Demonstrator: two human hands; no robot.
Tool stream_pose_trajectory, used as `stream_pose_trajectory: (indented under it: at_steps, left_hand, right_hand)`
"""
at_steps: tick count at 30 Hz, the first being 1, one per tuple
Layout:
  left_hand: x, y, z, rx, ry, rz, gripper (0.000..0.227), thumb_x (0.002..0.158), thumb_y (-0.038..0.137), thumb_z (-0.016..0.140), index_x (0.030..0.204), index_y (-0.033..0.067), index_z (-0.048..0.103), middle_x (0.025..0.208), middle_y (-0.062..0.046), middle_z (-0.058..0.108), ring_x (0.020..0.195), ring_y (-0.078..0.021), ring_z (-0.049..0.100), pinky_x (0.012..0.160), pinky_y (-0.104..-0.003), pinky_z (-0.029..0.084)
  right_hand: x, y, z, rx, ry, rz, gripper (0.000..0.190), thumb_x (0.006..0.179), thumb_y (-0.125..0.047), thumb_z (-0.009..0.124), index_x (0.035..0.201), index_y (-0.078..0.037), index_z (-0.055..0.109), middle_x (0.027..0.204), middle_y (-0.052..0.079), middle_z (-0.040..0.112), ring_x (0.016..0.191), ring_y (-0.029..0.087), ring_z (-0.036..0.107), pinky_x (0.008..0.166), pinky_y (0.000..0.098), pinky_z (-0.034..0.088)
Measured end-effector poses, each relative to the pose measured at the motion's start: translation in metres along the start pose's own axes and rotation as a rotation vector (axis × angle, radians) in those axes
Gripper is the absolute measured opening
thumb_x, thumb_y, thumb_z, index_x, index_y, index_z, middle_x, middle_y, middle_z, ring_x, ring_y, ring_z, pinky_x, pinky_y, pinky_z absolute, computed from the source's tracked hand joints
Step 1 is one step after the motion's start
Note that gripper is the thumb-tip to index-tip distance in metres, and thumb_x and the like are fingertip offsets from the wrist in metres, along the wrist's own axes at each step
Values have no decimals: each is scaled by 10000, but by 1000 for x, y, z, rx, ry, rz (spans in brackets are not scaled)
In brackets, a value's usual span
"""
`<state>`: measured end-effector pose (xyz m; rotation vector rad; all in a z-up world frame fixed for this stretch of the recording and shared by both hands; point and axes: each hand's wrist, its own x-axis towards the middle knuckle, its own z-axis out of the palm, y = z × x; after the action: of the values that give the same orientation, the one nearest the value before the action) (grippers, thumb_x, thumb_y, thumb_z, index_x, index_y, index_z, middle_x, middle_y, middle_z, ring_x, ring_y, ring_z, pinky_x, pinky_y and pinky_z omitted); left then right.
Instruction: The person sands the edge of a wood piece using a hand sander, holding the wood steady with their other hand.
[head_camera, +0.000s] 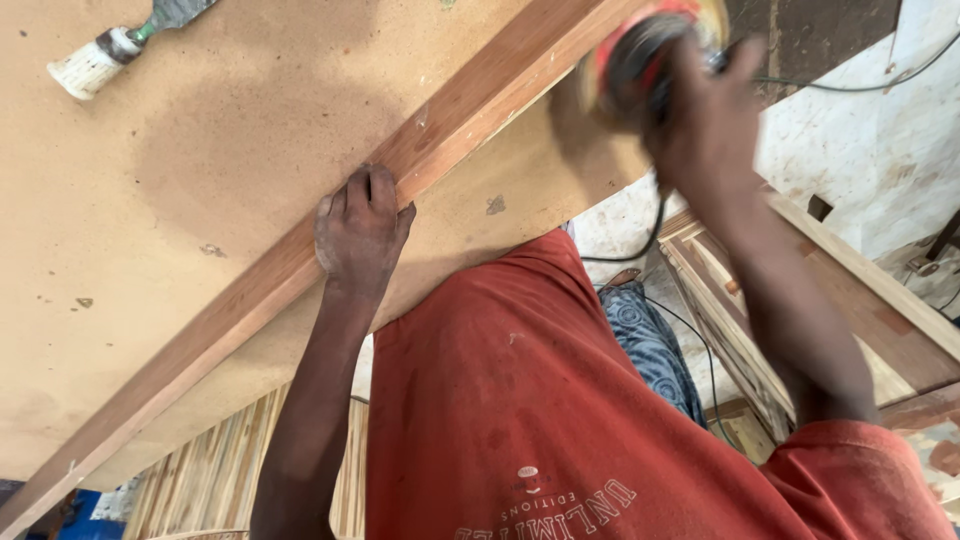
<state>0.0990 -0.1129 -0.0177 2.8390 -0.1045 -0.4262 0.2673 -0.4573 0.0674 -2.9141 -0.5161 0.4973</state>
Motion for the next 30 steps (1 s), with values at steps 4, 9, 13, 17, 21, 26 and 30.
stream_pose_trajectory:
  at_steps: [4,9,13,17,21,26,30]
  left_hand:
    - [3,-1,-4,-30,0,4,601,749,348,920,1176,89,587,1135,-129,714,886,-252,735,787,-387,558]
    - [4,0,-2,-35,1,-8,606,746,344,916,1180,79,586,1123,-132,710,883,-261,733,786,-385,556]
    - [2,0,0,-25,6,-14,614,709,350,909,1162,86,589,1103,-129,709,879,-261,737,781,-398,557]
    - [4,0,-1,-30,18,-18,555,789,321,898,1174,63,591,1090,-125,708,873,-266,729,786,-398,550]
    - [5,2,-6,-29,17,-17,577,798,342,883,1184,24,593,1056,-149,711,859,-282,721,788,-406,552]
    - [7,3,-12,-39,-21,-12,600,783,367,877,1182,18,596,1037,-159,710,855,-294,721,788,-415,555]
    - [9,4,-13,-43,-51,-24,612,785,374,874,1186,5,596,1032,-172,711,846,-312,719,777,-421,553]
  right_hand:
    - [3,14,-12,-24,122,-85,395,1037,-185,776,1309,-46,526,1244,268,466,843,386,711,747,372,661]
    - [-17,-36,9,-62,-74,-46,414,1019,-259,819,1303,-63,591,1156,287,479,646,320,663,502,386,578]
    - [-10,-39,13,37,-256,119,391,1025,-300,733,1222,-3,572,1121,322,477,587,337,654,421,405,568]
    - [-1,14,1,-35,-62,54,479,1058,-348,832,1220,4,549,1201,292,495,799,356,695,615,419,610]
    - [9,53,-12,-17,153,-56,469,1025,-181,811,1354,-27,514,1275,297,480,978,397,712,859,387,666]
    - [23,66,-26,-38,187,-46,453,1061,-169,857,1374,-68,545,1231,265,550,1041,415,710,847,433,634]
    - [30,76,-38,-62,212,-60,329,1026,-140,813,1260,-29,610,1073,176,680,977,378,692,791,461,572]
